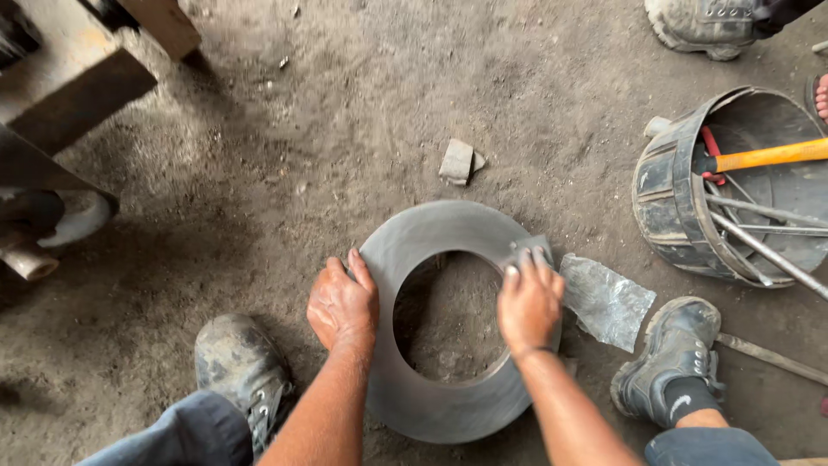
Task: The person uses a small piece of sandpaper to sand the surface of a circular metal disc while another person assists by holding it steady on the ground.
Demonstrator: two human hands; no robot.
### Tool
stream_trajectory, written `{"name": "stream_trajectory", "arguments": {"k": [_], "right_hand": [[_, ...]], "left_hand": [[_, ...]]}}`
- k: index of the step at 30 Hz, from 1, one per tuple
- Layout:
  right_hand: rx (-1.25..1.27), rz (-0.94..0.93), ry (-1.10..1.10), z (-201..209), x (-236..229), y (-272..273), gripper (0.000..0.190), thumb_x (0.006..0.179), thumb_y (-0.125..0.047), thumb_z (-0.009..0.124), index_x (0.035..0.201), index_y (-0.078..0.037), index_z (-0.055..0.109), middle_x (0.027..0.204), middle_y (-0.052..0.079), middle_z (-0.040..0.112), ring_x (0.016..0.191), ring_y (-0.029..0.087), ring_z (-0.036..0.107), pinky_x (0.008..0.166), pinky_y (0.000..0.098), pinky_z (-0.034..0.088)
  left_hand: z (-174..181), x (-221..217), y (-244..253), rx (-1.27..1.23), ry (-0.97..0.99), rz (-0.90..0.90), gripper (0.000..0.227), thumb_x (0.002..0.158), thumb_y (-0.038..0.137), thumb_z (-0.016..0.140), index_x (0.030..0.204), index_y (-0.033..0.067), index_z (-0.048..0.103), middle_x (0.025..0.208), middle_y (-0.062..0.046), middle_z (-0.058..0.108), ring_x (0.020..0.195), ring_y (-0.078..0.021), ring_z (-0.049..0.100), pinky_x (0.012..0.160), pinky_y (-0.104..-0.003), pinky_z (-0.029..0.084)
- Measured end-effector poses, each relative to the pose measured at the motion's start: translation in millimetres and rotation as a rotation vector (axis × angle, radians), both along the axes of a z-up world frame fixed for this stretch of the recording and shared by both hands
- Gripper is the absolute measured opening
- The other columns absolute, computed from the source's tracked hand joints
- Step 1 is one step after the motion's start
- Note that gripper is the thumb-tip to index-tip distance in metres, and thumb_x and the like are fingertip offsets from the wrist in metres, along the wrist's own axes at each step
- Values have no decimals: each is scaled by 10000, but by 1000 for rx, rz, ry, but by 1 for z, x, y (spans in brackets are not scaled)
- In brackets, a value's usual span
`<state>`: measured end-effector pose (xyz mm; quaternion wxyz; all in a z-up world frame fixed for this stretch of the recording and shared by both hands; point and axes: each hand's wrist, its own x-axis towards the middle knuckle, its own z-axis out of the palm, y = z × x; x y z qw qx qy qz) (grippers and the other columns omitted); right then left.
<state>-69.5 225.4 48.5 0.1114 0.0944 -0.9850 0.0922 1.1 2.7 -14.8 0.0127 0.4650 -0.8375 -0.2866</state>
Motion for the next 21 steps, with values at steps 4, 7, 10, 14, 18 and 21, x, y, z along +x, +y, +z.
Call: {"name": "stream_trajectory", "arguments": {"k": [4,7,10,14,18,21], "right_hand": [[-16,218,-5,-25,28,-80,399,931,-187,600,1308,-80,673,1379,119,621,1245,346,540,1087,474,418],[-56,318,-16,-28,36,-134,381,928,-195,620,1285,-68,661,1415,118,603,1286,347,534,1094,465,430],[28,353,-84,-20,23,-141,405,915,-240,633,1284,-75,659,1416,112,596,1233,326,540,1039,498,415],[-38,263,-43,-11,-5,-67,451,946,-263,591,1370,-112,622,1478,119,553,1277,353,521,1092,438,429],[149,75,-97,-10,14,32,520,1037,-300,497,1509,-84,458,1567,147,461,1282,376,513,1100,455,404],[73,-217,-279,-19,67,80,625,1020,-361,478,1592,-136,368,1520,135,488,1291,396,494,1125,469,372]], "left_hand": [[1,1,-2,27,-18,-7,525,1030,536,430,937,72,657,956,-175,724,925,-390,689,815,-499,540],[7,-2,-3,82,-89,-26,542,1030,555,411,966,80,664,990,-186,731,934,-400,697,811,-504,543],[12,-2,-7,73,-78,1,554,1015,573,405,974,89,671,1009,-180,736,954,-396,700,840,-498,543],[16,-1,-4,95,-76,-2,572,1009,589,388,997,91,668,1016,-170,734,956,-390,693,843,-500,536],[22,-1,-7,114,-148,-31,574,1037,586,360,1041,101,668,1040,-162,739,987,-364,703,871,-485,546],[22,-1,-6,149,-163,-18,584,1029,594,363,1025,94,665,1044,-158,729,988,-366,693,846,-486,547]]}}
